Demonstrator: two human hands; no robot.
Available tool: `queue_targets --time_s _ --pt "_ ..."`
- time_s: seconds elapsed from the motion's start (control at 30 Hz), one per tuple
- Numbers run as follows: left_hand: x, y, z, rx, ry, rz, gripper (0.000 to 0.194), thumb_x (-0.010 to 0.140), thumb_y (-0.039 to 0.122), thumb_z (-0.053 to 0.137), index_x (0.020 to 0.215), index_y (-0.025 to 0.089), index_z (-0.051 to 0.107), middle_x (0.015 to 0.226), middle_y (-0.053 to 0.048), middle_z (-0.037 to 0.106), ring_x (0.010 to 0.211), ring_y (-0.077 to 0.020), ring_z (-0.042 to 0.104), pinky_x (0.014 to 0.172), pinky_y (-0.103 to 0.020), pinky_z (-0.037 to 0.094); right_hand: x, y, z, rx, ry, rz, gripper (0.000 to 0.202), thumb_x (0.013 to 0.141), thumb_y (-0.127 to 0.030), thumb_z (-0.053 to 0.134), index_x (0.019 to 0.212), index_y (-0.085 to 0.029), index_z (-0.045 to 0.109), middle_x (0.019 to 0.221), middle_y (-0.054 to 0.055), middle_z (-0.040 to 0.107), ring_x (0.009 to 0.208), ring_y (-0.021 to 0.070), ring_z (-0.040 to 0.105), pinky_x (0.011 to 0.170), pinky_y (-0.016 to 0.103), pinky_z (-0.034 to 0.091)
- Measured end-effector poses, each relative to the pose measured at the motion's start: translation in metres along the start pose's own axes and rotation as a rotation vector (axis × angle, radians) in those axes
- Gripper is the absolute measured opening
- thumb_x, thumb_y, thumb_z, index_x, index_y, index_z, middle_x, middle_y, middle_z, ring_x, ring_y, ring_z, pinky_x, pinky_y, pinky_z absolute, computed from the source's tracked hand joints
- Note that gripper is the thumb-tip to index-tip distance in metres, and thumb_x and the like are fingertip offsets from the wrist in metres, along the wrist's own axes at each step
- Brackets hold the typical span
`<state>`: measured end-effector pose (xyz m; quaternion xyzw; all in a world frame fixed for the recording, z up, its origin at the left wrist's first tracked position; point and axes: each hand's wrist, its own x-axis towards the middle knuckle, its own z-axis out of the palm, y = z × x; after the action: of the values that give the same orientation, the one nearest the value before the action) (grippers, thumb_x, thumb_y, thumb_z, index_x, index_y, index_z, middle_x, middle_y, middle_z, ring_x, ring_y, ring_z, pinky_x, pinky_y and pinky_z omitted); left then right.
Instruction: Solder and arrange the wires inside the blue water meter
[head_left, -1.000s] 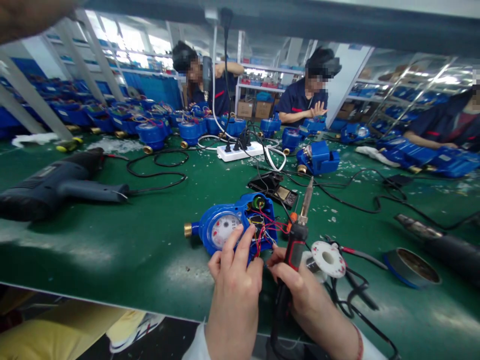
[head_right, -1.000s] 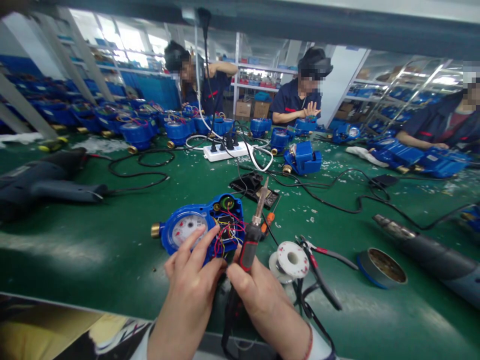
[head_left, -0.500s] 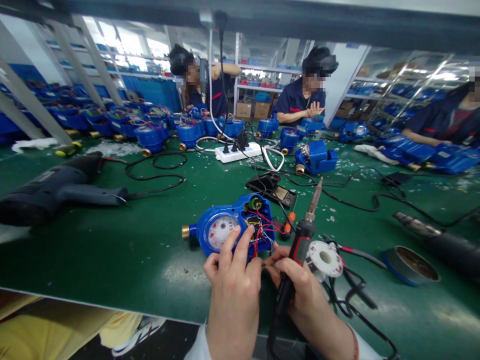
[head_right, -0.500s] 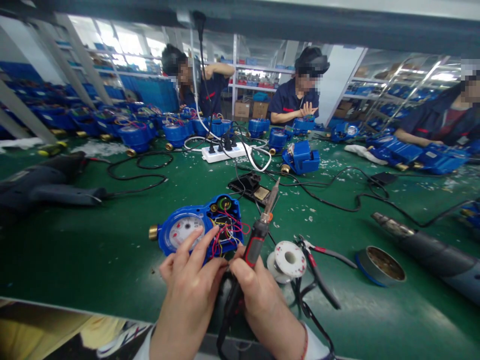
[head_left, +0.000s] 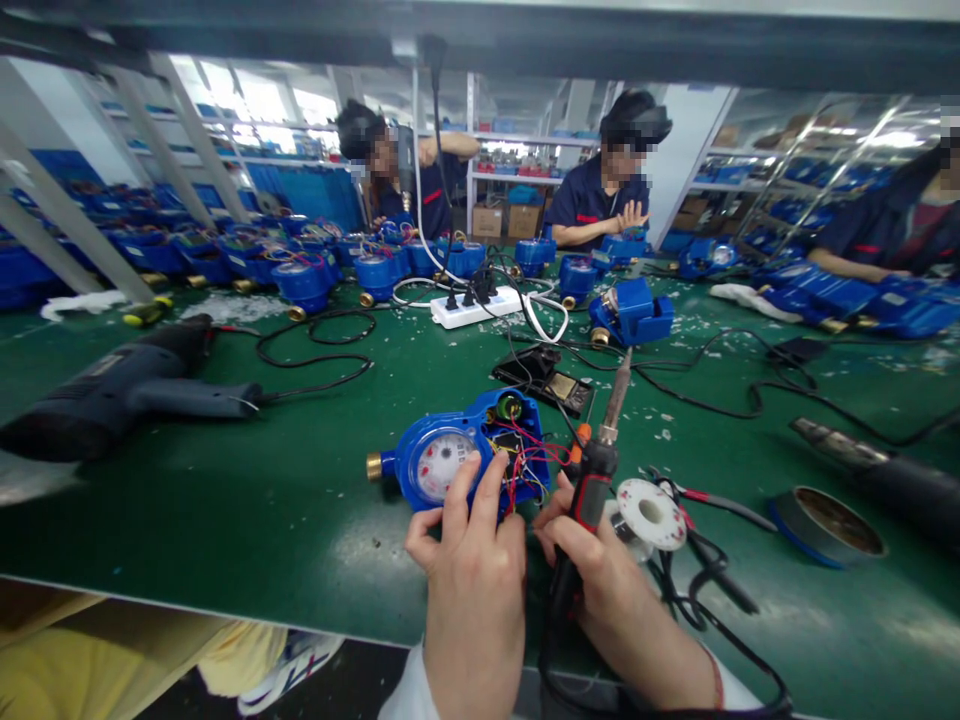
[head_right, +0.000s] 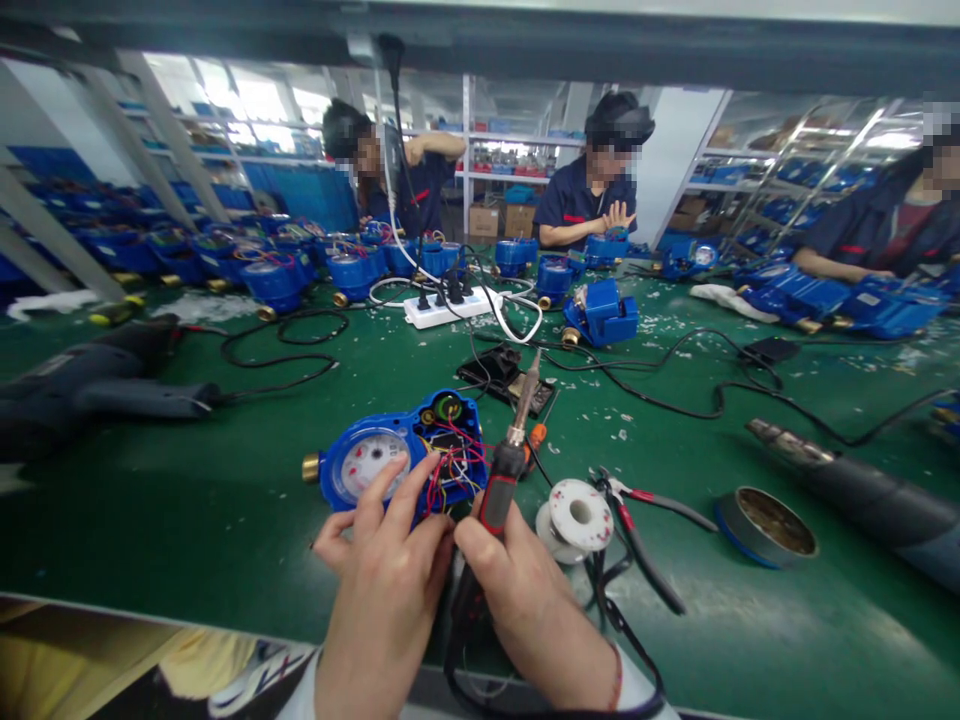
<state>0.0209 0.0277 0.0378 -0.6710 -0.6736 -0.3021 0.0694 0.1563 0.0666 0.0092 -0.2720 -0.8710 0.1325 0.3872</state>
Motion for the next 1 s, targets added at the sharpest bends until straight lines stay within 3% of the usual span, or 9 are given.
queue_targets --time_s 0.27,0.63,0.87,1.0 --pt "-0.001 -0.001 0.004 0.01 0.045 0.03 0.018 0.088 0.016 0.052 0.078 0.025 0.065 0.134 0.003 0.054 0.125 -0.0268 0.043 0.084 -0.046 0.024 0.0 -0.003 0.0 -0.153 -0.001 -0.053 0.031 0.088 -0.002 0.032 0.111 -0.02 0.043 0.105 0.007 0.046 0.088 0.016 0.048 0.072 0.023 0.047" --pt "-0.006 -0.012 0.002 -0.069 0.017 0.078 0.011 0.083 0.016 0.06 0.077 0.025 0.064 0.138 0.0 0.051 0.13 -0.0251 0.036 0.089 -0.043 0.024 -0.007 0.004 -0.004 0.127 -0.083 0.107 0.016 0.089 -0.006 0.035 0.089 -0.02 0.044 0.108 0.007 0.045 0.093 0.0176 0.045 0.077 0.027 0.041" --pt "-0.004 -0.012 0.003 -0.083 0.045 0.087 0.013 0.083 0.015 0.059 0.074 0.023 0.063 0.138 -0.001 0.051 0.129 -0.0252 0.038 0.087 -0.043 0.025 -0.01 0.002 -0.008 0.157 -0.086 0.123 0.02 0.086 -0.001 0.034 0.087 -0.019 0.041 0.112 0.006 0.042 0.096 0.0153 0.044 0.081 0.025 0.038" --pt "-0.002 -0.01 0.004 -0.064 0.048 0.07 0.014 0.078 0.014 0.066 0.085 0.027 0.066 0.139 -0.002 0.05 0.128 -0.0271 0.04 0.086 -0.044 0.025 -0.011 0.003 -0.007 0.086 -0.111 0.087 0.02 0.089 -0.003 0.034 0.096 -0.019 0.043 0.111 0.007 0.042 0.094 0.0172 0.044 0.076 0.027 0.039"
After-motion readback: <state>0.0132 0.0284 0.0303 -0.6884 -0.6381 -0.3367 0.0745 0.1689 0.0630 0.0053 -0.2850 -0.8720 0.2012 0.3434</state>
